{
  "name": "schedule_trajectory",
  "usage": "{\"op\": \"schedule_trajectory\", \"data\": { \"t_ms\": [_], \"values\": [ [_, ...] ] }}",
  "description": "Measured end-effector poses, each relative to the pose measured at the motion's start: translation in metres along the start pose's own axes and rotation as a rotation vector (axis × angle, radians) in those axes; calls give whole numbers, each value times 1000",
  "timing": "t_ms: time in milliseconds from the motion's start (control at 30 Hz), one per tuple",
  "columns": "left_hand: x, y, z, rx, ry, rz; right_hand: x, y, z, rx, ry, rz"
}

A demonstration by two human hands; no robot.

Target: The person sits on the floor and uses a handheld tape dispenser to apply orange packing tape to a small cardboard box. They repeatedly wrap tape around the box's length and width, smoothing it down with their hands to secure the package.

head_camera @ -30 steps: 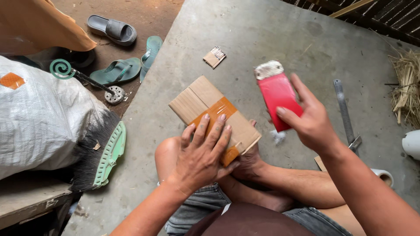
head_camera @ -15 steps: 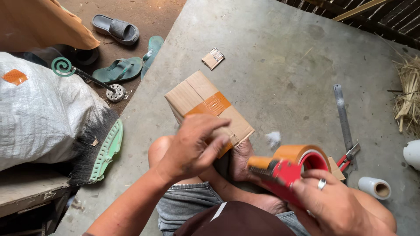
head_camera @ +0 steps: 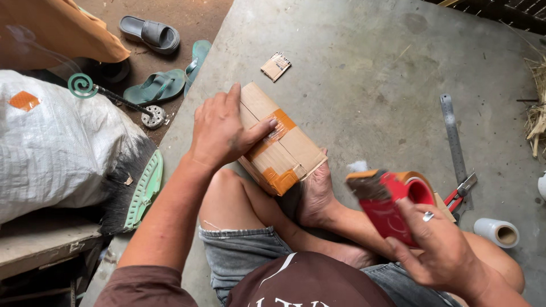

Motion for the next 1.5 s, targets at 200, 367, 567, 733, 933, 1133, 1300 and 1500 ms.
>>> {"op": "schedule_trajectory", "data": {
  "t_ms": [200,367,567,733,933,1133,1300,1500],
  "values": [
    [-21,-7,-23,-4,135,-207,16,-11,-14,124,322,100],
    [-4,0,-26,-15,97,-161,-5,-9,4,70,26,47],
    [22,-9,-2,27,216,-24,-50,-6,31,-85,-394,-3],
    [52,-46,-29,86,409,-354,-62,-5,50,-143,-553,-175],
    [99,-61,-110,-289,607,-867,-54,-2,40,-179,-496,-241],
    [110,-46,-139,-220,465,-960,-50,12,24,-146,-545,-207],
    [102,-18,-128,-690,-243,-1304,-54,29,8,-48,-469,-1],
    [110,-28,-104,-700,-188,-1048,-53,48,-16,-2,-388,124]
  ]
}}
Point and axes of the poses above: each hand's wrist, its own z-axis towards the middle knuckle, its own y-axis out of the palm, x = y × z, the point moved 6 cm from there along z, towards the middle knuckle, and after that the axes turned 3 degrees about -y, right-handed, at the moved point
